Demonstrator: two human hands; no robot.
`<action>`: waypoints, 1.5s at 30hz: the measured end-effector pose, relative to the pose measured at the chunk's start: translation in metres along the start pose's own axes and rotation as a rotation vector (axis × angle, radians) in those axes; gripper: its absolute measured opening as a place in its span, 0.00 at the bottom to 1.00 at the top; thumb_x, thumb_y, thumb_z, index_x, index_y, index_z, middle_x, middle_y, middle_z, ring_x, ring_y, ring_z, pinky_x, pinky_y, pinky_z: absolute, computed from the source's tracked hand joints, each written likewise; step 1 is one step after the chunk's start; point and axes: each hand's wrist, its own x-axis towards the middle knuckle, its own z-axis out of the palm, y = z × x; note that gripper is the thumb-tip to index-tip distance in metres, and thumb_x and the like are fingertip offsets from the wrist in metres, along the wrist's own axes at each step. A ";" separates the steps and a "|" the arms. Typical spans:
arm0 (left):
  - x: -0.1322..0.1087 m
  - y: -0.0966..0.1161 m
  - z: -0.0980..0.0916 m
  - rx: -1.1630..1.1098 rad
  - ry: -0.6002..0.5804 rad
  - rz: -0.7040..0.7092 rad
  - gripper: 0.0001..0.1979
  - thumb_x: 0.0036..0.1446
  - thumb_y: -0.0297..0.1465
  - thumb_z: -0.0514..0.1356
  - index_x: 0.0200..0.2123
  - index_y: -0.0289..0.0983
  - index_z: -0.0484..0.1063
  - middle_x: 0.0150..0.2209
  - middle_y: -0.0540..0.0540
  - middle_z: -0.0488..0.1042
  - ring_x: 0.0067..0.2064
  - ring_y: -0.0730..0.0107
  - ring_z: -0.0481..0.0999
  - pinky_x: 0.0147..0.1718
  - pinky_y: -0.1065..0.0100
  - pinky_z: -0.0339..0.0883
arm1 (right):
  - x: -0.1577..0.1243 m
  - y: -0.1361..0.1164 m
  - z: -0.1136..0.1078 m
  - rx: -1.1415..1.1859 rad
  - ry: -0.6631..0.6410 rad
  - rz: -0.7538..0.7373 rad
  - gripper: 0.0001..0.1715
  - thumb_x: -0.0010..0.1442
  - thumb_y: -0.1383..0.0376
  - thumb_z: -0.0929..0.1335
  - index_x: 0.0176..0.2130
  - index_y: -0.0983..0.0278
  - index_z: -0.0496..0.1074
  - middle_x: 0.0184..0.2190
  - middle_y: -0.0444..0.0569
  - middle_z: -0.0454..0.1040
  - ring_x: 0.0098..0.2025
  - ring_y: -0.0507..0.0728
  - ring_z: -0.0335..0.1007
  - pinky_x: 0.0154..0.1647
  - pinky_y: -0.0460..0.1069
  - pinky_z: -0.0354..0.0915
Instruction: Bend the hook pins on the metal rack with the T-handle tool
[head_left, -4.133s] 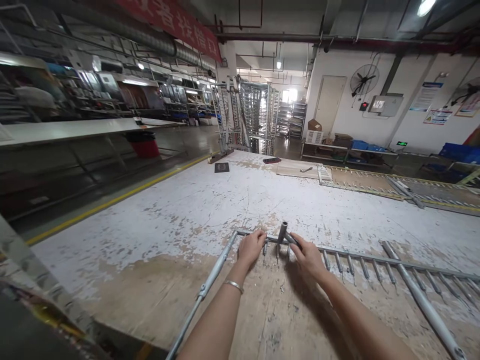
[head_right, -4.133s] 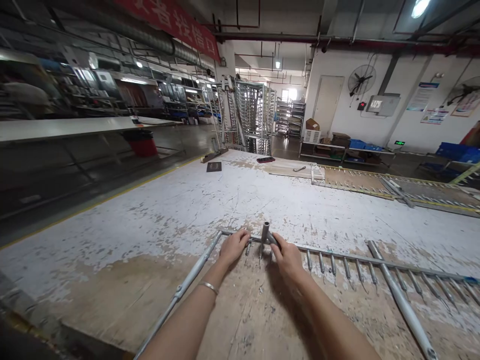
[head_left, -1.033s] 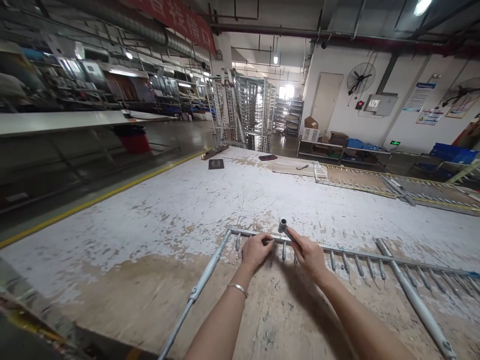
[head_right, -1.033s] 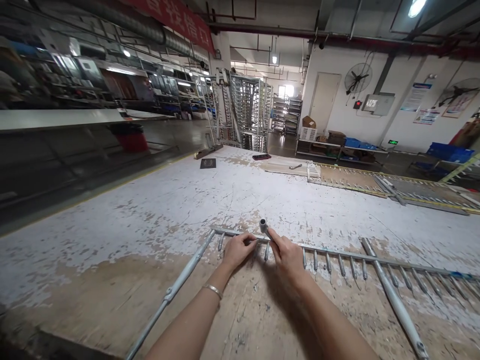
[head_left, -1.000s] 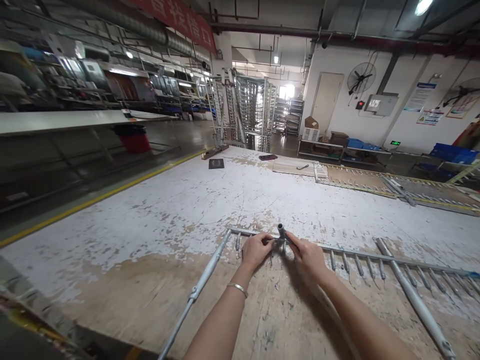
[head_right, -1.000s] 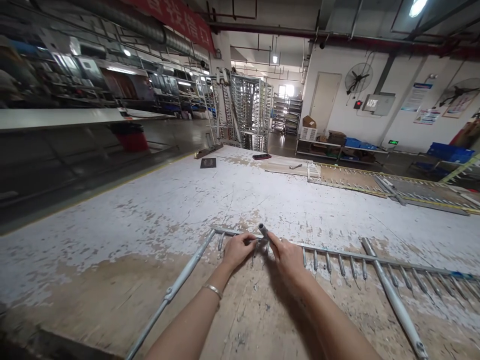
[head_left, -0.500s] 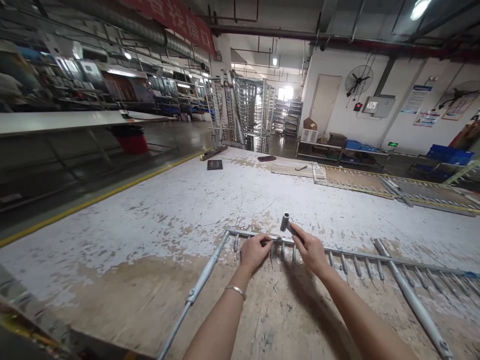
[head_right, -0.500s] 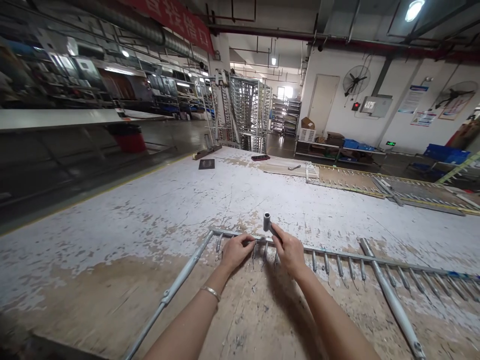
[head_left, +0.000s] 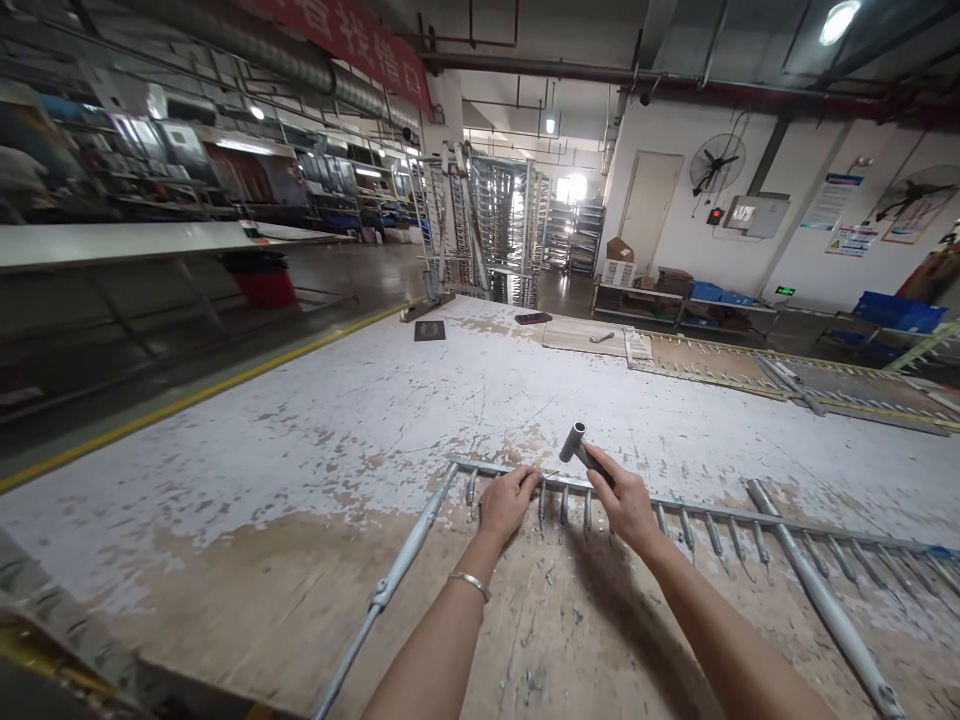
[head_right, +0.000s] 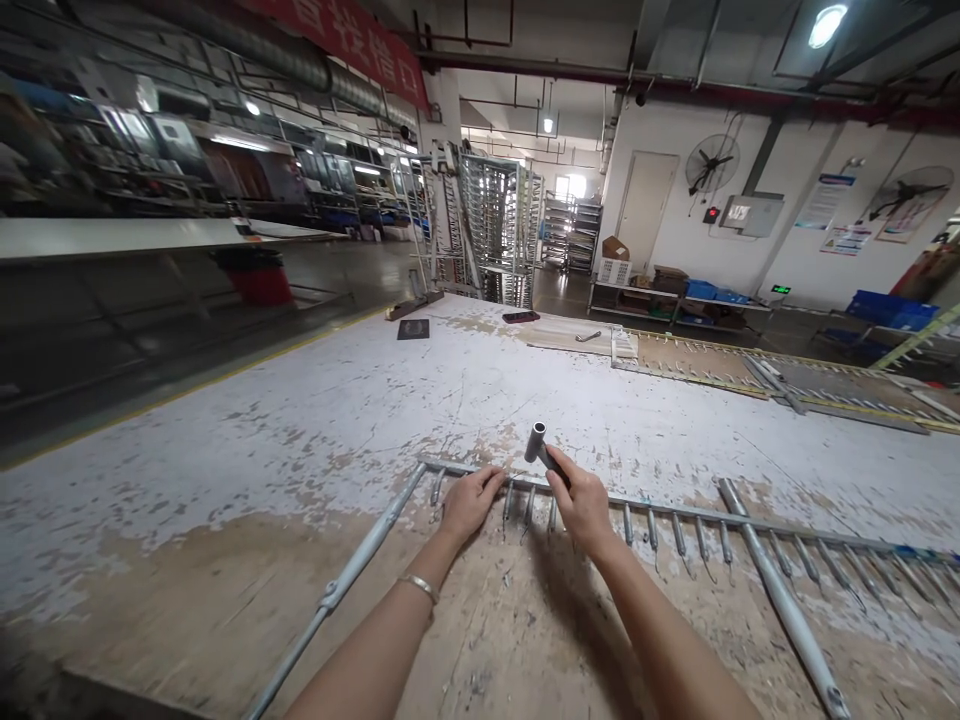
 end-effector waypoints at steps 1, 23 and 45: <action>0.000 0.000 0.000 0.018 -0.002 -0.001 0.15 0.65 0.40 0.49 0.39 0.42 0.75 0.30 0.50 0.79 0.35 0.70 0.76 0.34 0.73 0.58 | -0.001 -0.001 0.001 0.016 0.002 -0.015 0.24 0.66 0.58 0.60 0.59 0.57 0.68 0.49 0.49 0.77 0.44 0.60 0.77 0.43 0.52 0.71; 0.002 0.009 0.005 0.298 -0.060 -0.081 0.15 0.65 0.40 0.47 0.40 0.42 0.71 0.35 0.45 0.79 0.39 0.64 0.77 0.35 0.70 0.57 | -0.015 -0.002 0.021 -0.364 -0.151 -0.154 0.25 0.65 0.64 0.63 0.61 0.53 0.66 0.35 0.48 0.80 0.33 0.56 0.76 0.31 0.45 0.65; 0.002 0.008 0.006 0.345 -0.034 -0.063 0.16 0.66 0.41 0.45 0.40 0.42 0.70 0.34 0.45 0.79 0.38 0.63 0.77 0.33 0.70 0.57 | -0.019 0.005 0.023 -0.333 -0.055 -0.241 0.25 0.69 0.62 0.58 0.63 0.55 0.63 0.34 0.50 0.77 0.33 0.55 0.73 0.33 0.45 0.64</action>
